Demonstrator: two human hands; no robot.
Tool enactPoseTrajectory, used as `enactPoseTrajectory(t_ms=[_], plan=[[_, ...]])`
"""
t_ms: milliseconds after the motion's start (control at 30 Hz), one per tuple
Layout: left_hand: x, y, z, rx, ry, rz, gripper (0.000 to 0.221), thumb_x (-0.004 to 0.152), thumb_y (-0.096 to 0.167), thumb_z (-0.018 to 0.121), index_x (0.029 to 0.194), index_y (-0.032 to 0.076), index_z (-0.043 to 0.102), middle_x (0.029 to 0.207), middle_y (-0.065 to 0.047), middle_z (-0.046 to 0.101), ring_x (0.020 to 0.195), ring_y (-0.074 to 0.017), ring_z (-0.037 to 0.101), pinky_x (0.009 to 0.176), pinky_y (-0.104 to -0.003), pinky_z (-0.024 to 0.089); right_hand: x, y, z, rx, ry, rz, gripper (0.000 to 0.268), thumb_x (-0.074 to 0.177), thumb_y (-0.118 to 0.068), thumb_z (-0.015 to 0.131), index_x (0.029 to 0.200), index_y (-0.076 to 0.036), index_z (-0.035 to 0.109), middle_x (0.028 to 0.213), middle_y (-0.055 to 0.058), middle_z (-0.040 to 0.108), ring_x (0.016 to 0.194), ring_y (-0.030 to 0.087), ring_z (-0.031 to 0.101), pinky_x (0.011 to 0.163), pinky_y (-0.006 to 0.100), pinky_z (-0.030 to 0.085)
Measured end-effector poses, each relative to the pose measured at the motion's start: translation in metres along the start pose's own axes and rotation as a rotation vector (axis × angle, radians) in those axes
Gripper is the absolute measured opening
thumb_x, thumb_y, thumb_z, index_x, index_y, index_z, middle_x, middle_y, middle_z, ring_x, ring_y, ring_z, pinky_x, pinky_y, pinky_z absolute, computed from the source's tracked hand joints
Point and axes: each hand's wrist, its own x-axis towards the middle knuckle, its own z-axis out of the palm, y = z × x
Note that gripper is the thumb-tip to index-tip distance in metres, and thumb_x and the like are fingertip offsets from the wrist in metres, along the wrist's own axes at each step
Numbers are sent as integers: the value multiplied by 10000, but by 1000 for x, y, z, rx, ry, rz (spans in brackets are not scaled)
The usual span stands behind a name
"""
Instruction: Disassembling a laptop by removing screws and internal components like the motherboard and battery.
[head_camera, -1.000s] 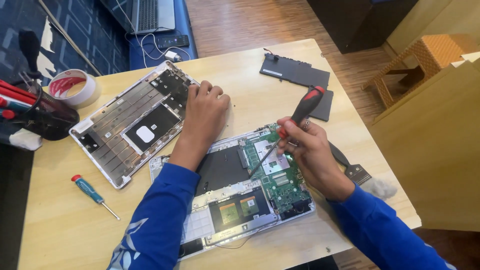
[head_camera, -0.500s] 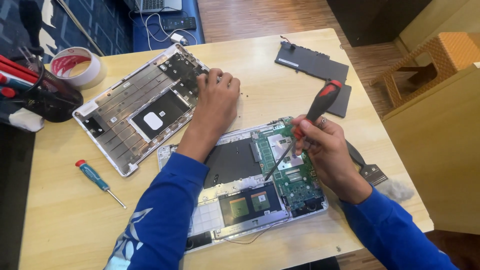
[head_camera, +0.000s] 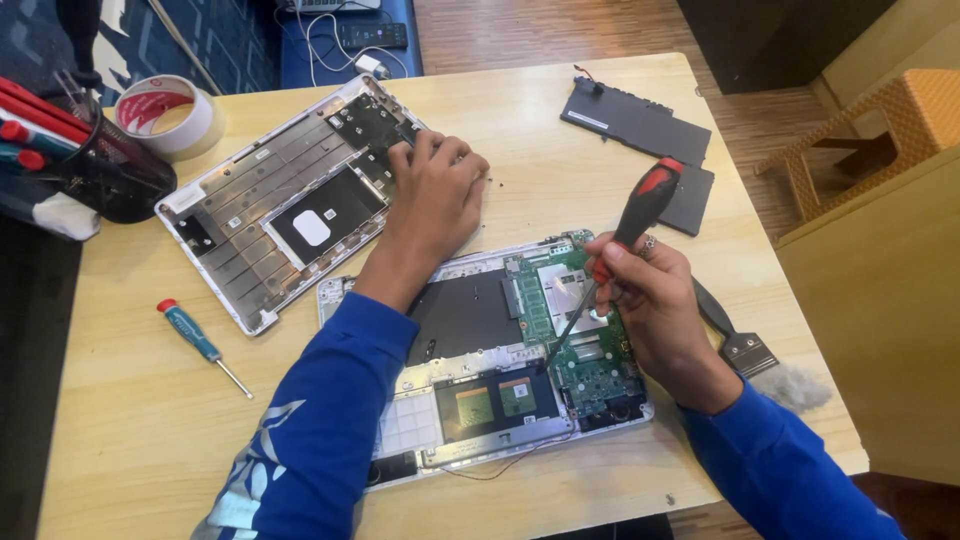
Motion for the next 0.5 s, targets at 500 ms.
enactPoseTrajectory(t_ms=[500], plan=[[10, -21, 46, 199, 98, 246, 75, 866, 195, 685, 911, 149, 646, 859, -45, 629, 949, -253, 606, 889, -459, 415, 3, 3, -1, -18, 5, 8, 311, 921, -240, 672, 1017, 54, 707, 747, 127, 646, 541, 113, 654, 463, 240, 583]])
